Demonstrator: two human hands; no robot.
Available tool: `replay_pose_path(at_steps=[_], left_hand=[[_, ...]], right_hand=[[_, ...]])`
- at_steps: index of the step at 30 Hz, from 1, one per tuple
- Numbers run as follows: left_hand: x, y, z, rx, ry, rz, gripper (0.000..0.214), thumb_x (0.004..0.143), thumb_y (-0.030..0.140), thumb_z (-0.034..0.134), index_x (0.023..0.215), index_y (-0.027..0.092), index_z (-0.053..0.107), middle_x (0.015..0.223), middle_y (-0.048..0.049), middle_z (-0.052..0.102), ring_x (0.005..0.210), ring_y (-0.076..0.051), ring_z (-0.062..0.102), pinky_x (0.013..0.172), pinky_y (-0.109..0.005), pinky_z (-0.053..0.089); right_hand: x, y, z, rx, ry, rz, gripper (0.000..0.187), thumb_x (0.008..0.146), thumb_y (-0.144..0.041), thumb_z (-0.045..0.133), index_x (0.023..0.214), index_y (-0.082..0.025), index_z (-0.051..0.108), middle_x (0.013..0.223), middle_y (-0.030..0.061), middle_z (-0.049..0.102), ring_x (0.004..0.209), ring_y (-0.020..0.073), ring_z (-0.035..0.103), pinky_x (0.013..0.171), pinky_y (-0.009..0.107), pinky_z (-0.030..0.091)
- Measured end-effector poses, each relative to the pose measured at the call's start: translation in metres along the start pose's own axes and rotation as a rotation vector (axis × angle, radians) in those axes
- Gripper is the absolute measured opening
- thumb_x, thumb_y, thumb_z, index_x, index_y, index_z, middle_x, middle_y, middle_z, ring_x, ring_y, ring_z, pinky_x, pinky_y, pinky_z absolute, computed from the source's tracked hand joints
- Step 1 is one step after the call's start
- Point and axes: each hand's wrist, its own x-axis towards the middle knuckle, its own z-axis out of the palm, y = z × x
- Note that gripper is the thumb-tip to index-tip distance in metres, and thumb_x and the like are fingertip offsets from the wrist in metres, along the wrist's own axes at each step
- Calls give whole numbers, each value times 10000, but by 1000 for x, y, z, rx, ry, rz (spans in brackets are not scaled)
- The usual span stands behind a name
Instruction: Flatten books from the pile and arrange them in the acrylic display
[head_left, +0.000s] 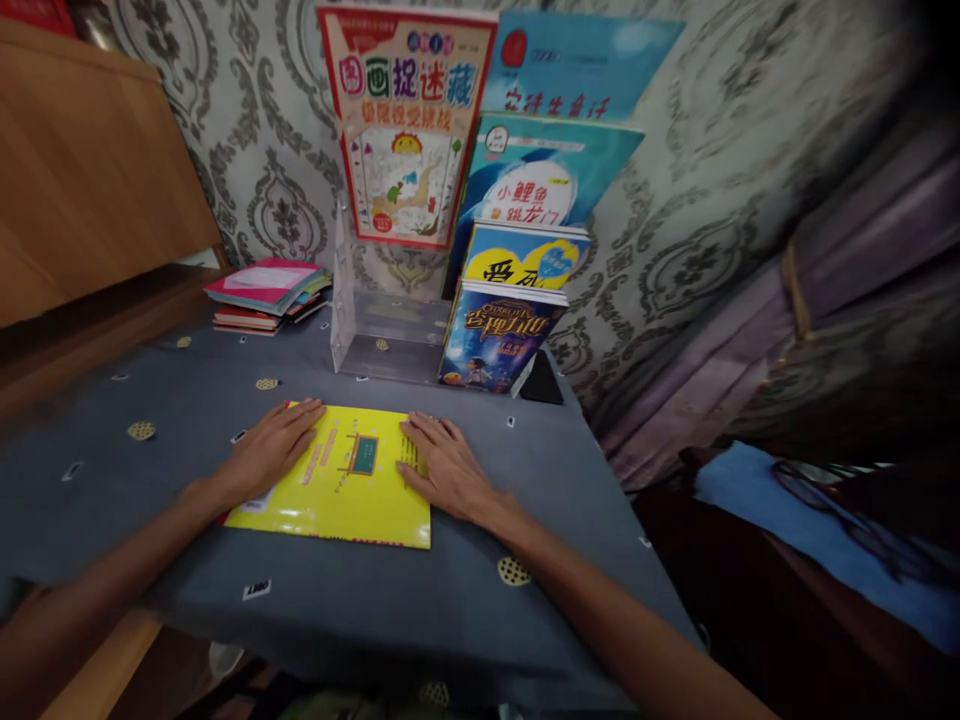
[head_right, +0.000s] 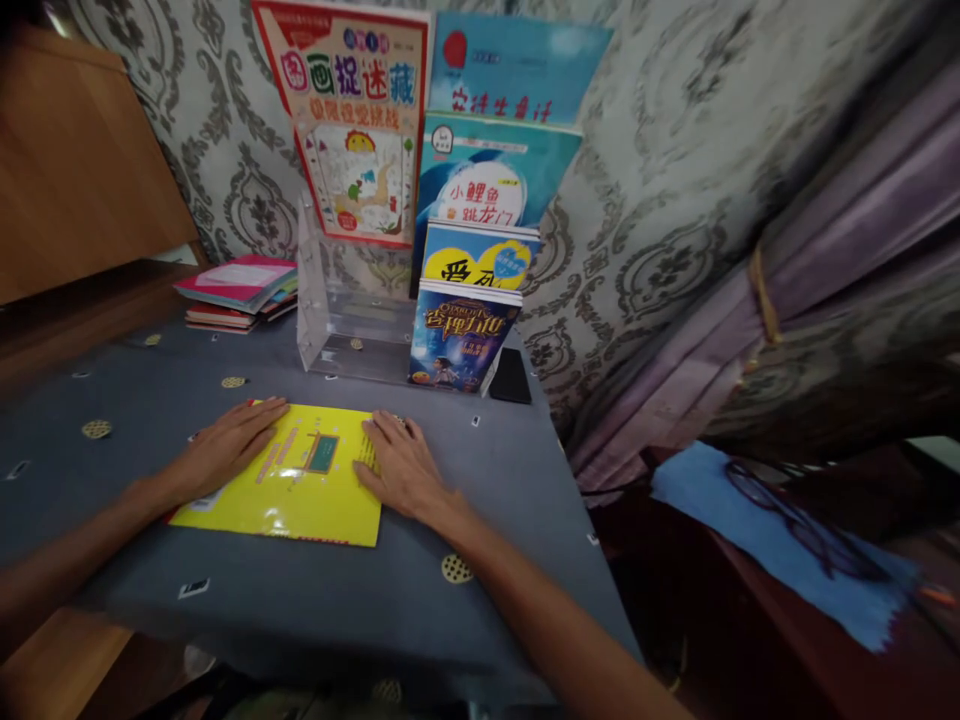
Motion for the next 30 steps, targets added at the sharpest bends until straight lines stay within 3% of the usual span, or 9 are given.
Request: replay_pose_path(at_steps=[5,9,13,18,23,30], left_hand=[[15,3,11,-6,22,56,541,1047,400,251,1449,166,526,1514,-104,543,1416,-208,491,1219,-463,339],[36,20,11,-2,27,107,505,1033,358,287,1409,172,566,1479,-107,581,1373,-215,538,1197,-451,375],[56,43,6,6,5,93,447,1004,294,353,1337,159,620,1396,-142,643,1265,-270,622,1112,-509,456],[68,59,12,-33,78,189,399,981,194,380,1256,175,670,1286,-135,707,1169,-254,675,1009,-439,536],[68,50,29,-12,201,229,421,999,219,348,1251,155,680,1280,-136,714,1178,-249,675,1022,-440,542],[69,44,42,13,299,230,408,1017,270,350,1218,183,694,1276,-121,703,1147,-260,669,985,-447,565]], right_hand=[[-12,9,-6,-8,8,50,541,982,-402,524,1463,-155,499,1580,176,439,1484,286,380,1230,548,229],[-17,12,-18,-60,10,151,468,985,-341,524,1409,-143,552,1545,184,484,1462,303,413,1217,580,236],[2,-9,-21,-125,32,140,360,991,-303,521,1260,-94,633,1458,217,562,1413,326,467,1201,577,267],[34,-31,-3,-45,46,13,379,997,-274,499,1325,-103,582,1440,194,581,1395,288,494,1202,513,317],[22,-10,7,-4,67,26,505,1012,-341,492,1436,-66,506,1557,196,465,1500,280,361,1241,475,273],[-17,19,-15,-8,121,158,484,1006,-348,478,1449,-159,531,1535,146,511,1461,251,430,1228,458,299]])
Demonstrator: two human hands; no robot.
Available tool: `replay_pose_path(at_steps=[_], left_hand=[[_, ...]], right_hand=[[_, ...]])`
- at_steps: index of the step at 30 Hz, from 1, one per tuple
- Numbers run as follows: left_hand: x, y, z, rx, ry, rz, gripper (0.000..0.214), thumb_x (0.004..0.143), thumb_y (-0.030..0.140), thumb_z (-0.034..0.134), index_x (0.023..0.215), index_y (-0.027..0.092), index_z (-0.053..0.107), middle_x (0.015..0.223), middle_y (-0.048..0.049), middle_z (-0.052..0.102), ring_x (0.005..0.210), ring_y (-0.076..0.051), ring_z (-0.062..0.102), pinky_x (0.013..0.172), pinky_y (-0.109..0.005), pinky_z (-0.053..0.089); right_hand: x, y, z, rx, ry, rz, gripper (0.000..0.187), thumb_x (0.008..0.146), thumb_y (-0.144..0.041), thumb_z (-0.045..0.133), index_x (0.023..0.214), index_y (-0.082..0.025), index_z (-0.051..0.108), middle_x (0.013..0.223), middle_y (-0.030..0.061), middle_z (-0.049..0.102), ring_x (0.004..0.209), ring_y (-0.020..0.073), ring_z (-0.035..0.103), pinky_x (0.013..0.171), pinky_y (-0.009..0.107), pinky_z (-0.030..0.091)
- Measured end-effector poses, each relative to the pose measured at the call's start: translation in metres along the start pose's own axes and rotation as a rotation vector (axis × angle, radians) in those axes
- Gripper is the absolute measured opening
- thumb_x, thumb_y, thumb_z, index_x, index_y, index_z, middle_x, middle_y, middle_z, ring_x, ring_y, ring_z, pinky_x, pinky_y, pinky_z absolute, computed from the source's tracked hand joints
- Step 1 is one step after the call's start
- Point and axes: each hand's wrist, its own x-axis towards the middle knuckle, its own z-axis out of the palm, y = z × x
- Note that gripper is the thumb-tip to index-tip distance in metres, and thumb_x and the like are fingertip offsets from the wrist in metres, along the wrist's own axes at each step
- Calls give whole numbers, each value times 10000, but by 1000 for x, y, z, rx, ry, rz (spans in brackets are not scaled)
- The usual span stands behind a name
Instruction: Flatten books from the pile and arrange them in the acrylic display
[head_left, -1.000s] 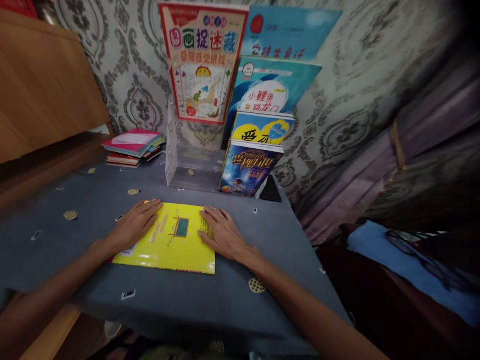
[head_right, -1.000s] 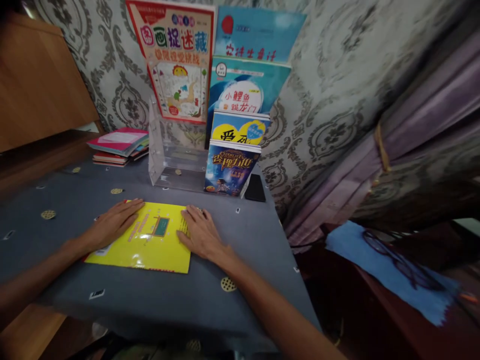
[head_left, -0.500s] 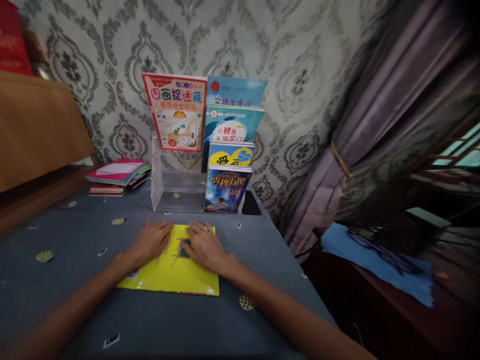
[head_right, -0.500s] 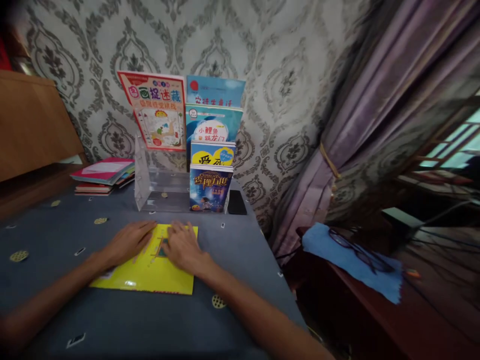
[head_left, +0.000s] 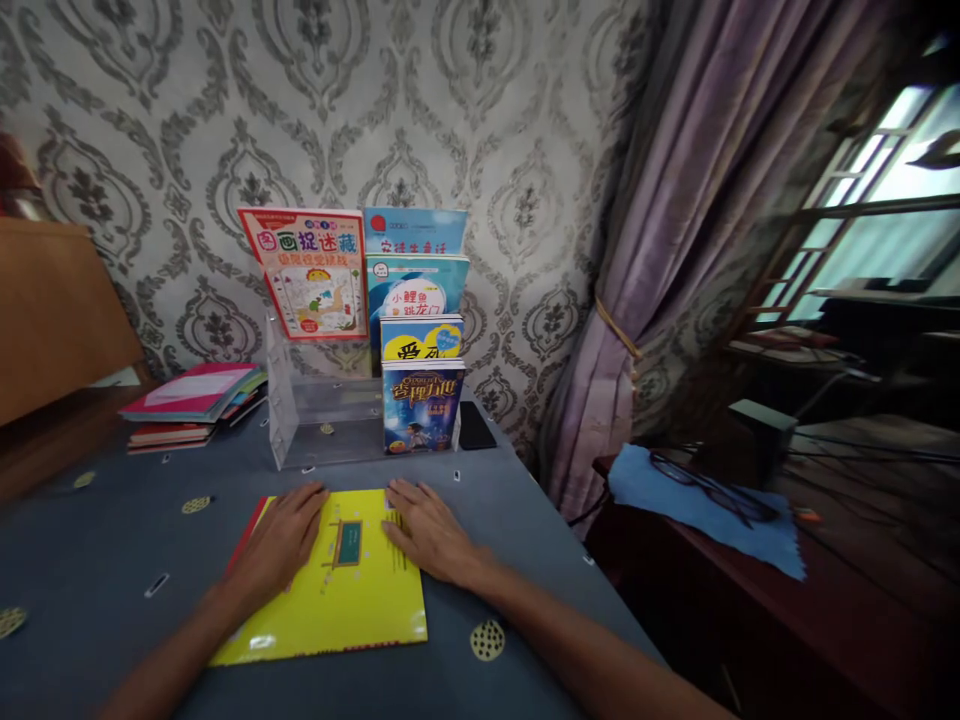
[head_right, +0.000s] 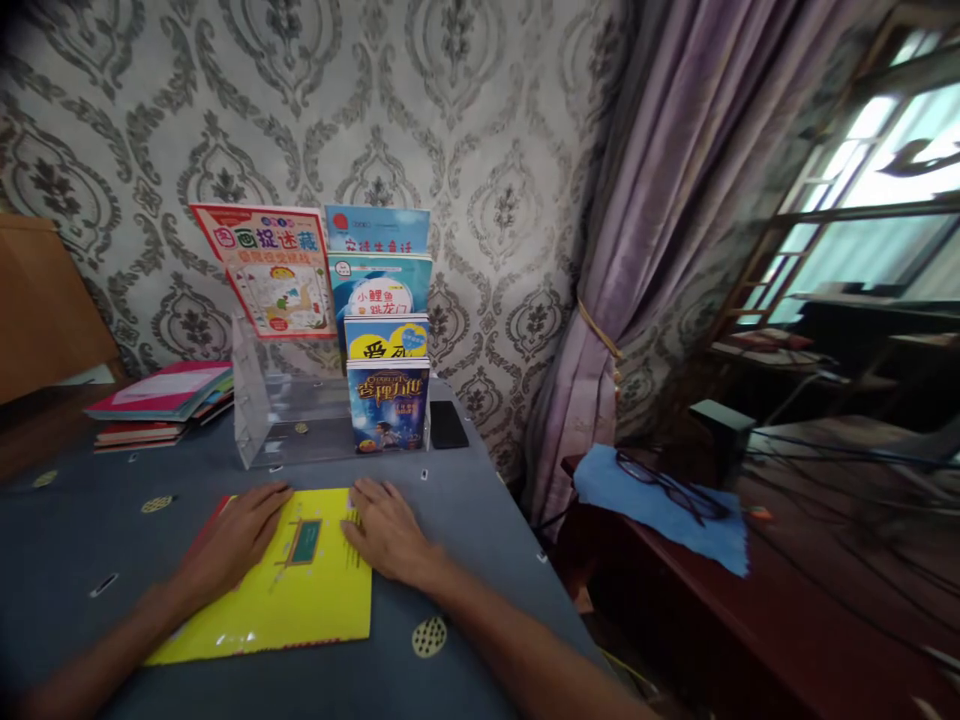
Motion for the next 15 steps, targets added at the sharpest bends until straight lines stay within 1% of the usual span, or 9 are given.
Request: replay_pose_path(at_steps=[1,3,6,9,12,15], left_hand=[[0,1,0,0,20,1,392,1016,270,361,1196,187,699,1257,-124,701,1127,-261,668,966,-441,570],[2,5,-4,-5,17,9,361,1014,261,381,1169,198,701,1198,-122,699,1074,-255,667,919,-421,579],[4,13,-14,-4,-66,37,366,1004,187,363,1144,202,701,1120,-113,704,998,-249,669,851,-407,585],[6,24,-21,-15,-118,88,384,994,159,362,1169,227,696,1157,-104,711,1041,-250,669,899,-413,570],[10,36,-21,-40,-114,141,359,1014,231,382,1222,233,674,1222,-109,700,1113,-254,657,954,-421,547],[14,47,-17,-43,-126,169,343,1020,300,416,1259,214,647,1259,-123,686,1157,-265,637,978,-437,530]], right_hand=[[-1,1,-2,0,7,8,472,1002,-339,486,1435,-162,547,1522,142,527,1450,248,444,1228,452,299],[-3,1,-5,0,18,13,452,993,-324,505,1410,-161,572,1504,138,549,1431,246,468,1229,446,297],[-2,0,-4,-5,38,1,438,984,-316,521,1389,-164,589,1492,133,562,1419,253,477,1221,454,305],[-2,1,-2,-16,50,-6,430,977,-311,526,1373,-161,600,1484,142,567,1413,259,482,1212,454,313],[-1,2,-1,-25,60,-10,428,975,-306,528,1361,-138,607,1471,161,575,1395,270,498,1202,455,325],[0,3,0,-37,81,-21,421,976,-300,532,1364,-154,604,1457,149,589,1380,271,508,1181,455,350]])
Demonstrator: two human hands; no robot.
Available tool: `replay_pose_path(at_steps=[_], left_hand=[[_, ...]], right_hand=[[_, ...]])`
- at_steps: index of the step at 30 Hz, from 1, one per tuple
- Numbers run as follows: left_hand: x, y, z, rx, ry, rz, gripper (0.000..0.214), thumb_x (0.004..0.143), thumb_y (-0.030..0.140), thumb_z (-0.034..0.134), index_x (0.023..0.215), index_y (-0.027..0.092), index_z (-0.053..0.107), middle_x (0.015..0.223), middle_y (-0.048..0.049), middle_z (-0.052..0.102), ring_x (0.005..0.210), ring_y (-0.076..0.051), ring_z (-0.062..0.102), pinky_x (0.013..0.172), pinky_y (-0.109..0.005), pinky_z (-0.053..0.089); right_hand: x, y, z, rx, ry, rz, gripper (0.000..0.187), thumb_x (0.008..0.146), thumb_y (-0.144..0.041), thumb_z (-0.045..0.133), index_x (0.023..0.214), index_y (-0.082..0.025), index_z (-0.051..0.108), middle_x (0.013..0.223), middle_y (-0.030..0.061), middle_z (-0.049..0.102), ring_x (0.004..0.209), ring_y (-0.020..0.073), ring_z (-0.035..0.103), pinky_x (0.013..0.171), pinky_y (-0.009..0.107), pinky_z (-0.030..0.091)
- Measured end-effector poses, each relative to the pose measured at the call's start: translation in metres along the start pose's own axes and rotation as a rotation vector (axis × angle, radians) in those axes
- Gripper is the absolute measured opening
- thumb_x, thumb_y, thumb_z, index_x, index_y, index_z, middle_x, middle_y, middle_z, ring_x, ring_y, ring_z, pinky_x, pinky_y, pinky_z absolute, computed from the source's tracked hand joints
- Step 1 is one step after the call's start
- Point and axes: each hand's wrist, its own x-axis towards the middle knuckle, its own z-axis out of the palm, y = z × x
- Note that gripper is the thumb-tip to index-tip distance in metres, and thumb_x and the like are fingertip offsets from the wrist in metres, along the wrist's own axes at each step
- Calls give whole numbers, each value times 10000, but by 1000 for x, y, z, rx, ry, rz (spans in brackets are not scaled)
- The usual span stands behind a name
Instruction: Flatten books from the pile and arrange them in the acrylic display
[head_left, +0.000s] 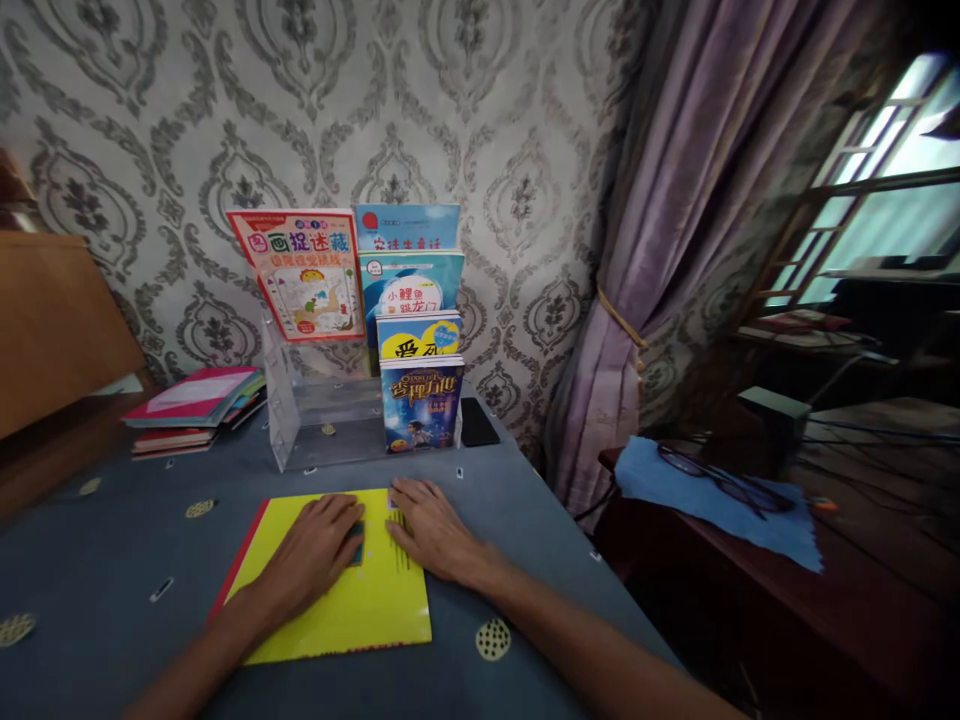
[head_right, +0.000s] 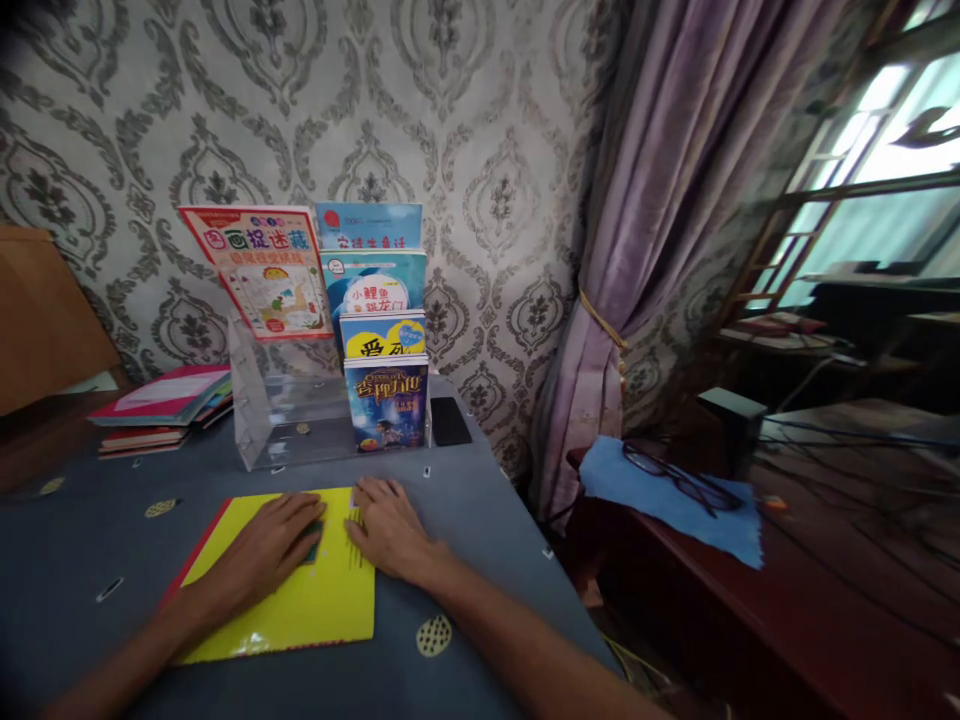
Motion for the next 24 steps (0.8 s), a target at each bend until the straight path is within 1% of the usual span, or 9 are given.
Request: replay_pose_path(at_steps=[2,4,6,8,11,14,18,21,24], left_hand=[[3,6,1,13,-30,1,352,1016,340,443,1288,208,625,1294,-128,670,1199,-280,615,1002,-455,511],[5,11,-2,23,-82,-6,366,1017,357,447,1305,198,609,1332,-132,648,1228,-289,598,1026,-467,491],[5,14,-7,17,-140,-13,379,1021,364,440,1308,175,600,1352,-142,634,1251,-293,582,1060,-472,460],[6,14,-12,-8,-186,-24,399,1025,378,432,1321,161,589,1372,-153,617,1271,-298,564,1074,-477,439],[10,11,-15,-70,-215,-26,415,1034,387,407,1337,160,577,1413,-156,584,1300,-292,538,1092,-478,406],[15,8,-14,-95,-235,-13,439,1040,400,385,1369,169,561,1437,-146,571,1308,-287,530,1094,-478,389],[19,7,-12,-127,-254,-8,483,1044,399,362,1419,146,532,1478,-156,545,1348,-295,498,1109,-487,363],[18,7,-10,-156,-228,-23,494,1046,405,350,1423,144,534,1494,-159,538,1376,-300,478,1115,-495,354],[15,8,-9,-162,-189,-29,483,1043,400,365,1403,138,553,1479,-169,551,1380,-300,477,1111,-492,359]], right_hand=[[1,1,1,-7,-9,-5,419,980,-299,534,1364,-146,603,1454,152,589,1376,267,507,1174,445,357],[3,2,3,-12,-41,-2,435,985,-300,536,1370,-107,596,1463,174,573,1378,271,499,1174,440,353],[5,3,7,-13,-67,11,466,987,-300,538,1395,-76,570,1476,200,551,1388,284,482,1175,462,346],[8,6,11,-17,-59,12,454,989,-297,538,1392,-91,575,1481,191,546,1380,286,485,1175,471,345],[9,11,16,4,-31,-24,420,981,-303,550,1354,-121,610,1456,167,568,1342,294,510,1152,484,376],[8,17,16,37,14,-19,357,985,-278,527,1265,-112,672,1396,172,607,1272,304,551,1105,492,418],[9,24,10,36,77,28,296,997,-249,491,1078,-149,758,1250,138,691,1154,284,606,1025,457,466],[10,29,7,41,89,11,291,989,-215,487,974,-161,773,1113,119,736,1040,258,634,957,420,485],[11,31,7,60,83,-30,281,976,-182,487,939,-154,764,1033,111,748,960,238,644,935,405,474]])
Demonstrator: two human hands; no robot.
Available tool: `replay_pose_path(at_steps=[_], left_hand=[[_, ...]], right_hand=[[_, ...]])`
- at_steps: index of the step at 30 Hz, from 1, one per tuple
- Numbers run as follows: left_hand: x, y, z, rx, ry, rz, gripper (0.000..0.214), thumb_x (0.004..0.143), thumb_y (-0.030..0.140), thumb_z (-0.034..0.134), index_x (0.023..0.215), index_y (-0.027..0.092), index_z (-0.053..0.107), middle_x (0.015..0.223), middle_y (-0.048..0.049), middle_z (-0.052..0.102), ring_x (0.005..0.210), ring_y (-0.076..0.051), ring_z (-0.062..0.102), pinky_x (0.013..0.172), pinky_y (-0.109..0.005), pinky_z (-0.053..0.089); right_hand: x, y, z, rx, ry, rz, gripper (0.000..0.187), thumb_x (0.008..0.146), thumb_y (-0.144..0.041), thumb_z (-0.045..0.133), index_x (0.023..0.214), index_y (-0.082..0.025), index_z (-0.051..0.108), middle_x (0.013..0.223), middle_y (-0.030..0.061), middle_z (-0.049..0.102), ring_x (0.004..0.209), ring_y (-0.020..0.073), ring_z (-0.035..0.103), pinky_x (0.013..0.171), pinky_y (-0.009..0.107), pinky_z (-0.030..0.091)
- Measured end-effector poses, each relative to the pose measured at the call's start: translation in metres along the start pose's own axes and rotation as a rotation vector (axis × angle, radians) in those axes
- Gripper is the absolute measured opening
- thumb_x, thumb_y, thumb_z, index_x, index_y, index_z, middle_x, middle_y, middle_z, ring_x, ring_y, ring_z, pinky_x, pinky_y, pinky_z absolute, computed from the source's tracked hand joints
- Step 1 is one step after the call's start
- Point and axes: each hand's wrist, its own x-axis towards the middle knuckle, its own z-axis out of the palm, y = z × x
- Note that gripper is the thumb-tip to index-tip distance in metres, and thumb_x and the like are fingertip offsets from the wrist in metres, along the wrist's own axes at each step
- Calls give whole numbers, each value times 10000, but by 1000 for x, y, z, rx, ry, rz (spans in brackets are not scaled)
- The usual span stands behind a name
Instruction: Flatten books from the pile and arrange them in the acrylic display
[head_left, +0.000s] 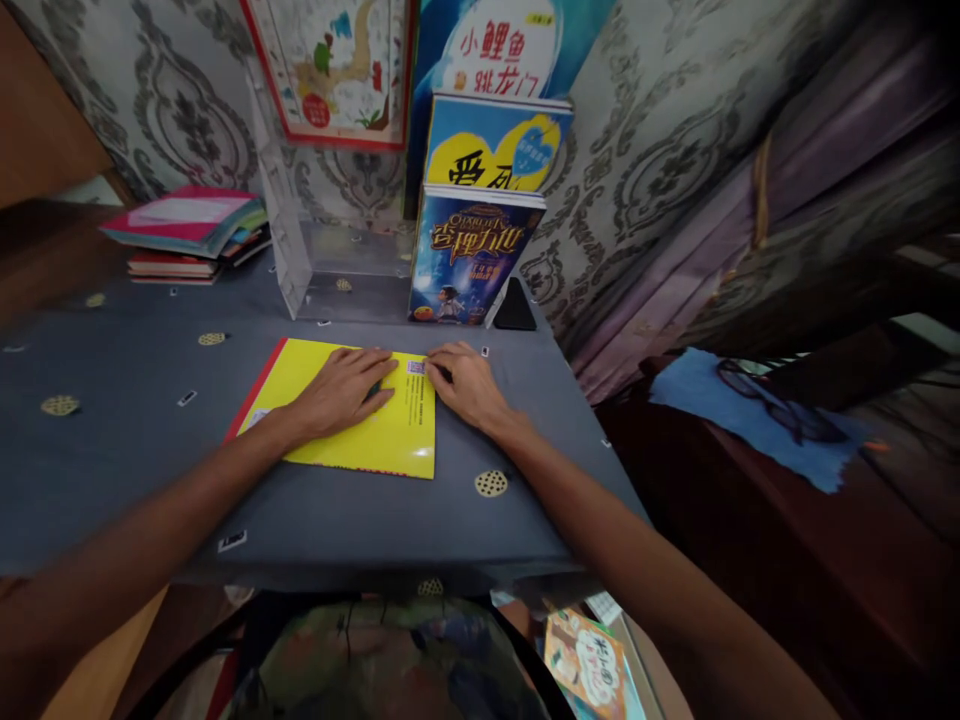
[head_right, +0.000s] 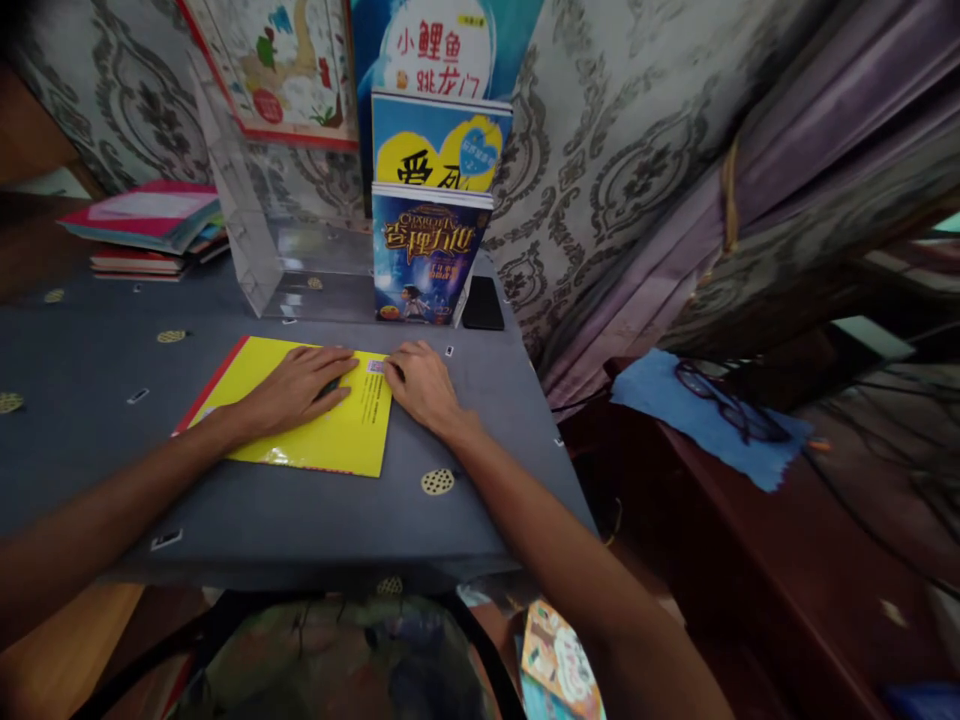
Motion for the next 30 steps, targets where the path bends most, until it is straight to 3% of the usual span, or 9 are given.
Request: replay_pose_path(at_steps=[3,10,13,16,19,21,24,30], left_hand=[[-1,2,1,33,25,18,447,1037,374,393,1360,128,581,1433,-174,580,1331,-303,514,1088,-490,387],[0,13,-9,159,9,100,380,1049,307,359,1126,123,683,1103,-144,682,1057,-271,610,949,-423,473],[-10,17,-15,131,-39,130,462,1035,475,411,1201,121,656,1211,-170,663,1120,-292,596,997,-446,453],[-31,23,-18,55,-95,162,749,930,724,450,1393,144,545,1434,-194,562,1323,-345,500,1117,-512,354],[-51,28,-18,24,-112,162,875,902,798,373,1506,168,426,1560,-182,452,1462,-355,361,1194,-557,219],[-60,32,-17,40,-102,159,838,935,772,323,1517,175,409,1571,-168,444,1476,-336,348,1208,-550,198],[-67,39,-19,99,-59,188,737,979,707,316,1456,169,478,1474,-163,551,1402,-318,453,1174,-523,290],[-77,49,-25,260,139,321,394,1060,433,387,1100,131,636,1087,-140,728,1055,-253,684,921,-388,536]], right_hand=[[-1,-2,1,0,1,-22,276,981,-183,482,935,-150,751,1020,109,745,945,235,642,926,398,467],[-8,-11,4,-77,-27,-25,240,967,-209,518,1059,-127,724,1125,144,733,1076,289,602,930,413,462],[-13,-13,4,-113,-36,-26,281,970,-231,521,1171,-143,696,1223,139,712,1154,301,578,945,436,450],[-16,-14,6,-131,-27,-46,313,983,-236,491,1218,-158,682,1267,137,700,1191,300,568,963,450,436],[-18,-16,7,-137,-34,-52,318,972,-229,497,1215,-147,685,1251,141,708,1195,308,568,964,459,433],[-20,-18,8,-143,-29,-61,314,961,-225,510,1208,-150,689,1237,139,714,1191,312,570,980,466,428],[-24,-20,8,-149,-20,-70,314,953,-232,524,1206,-156,692,1247,141,707,1179,310,578,1000,470,428],[-34,-24,4,-106,-14,-72,328,987,-341,534,1196,-156,704,1231,145,705,1133,305,592,982,458,453]])
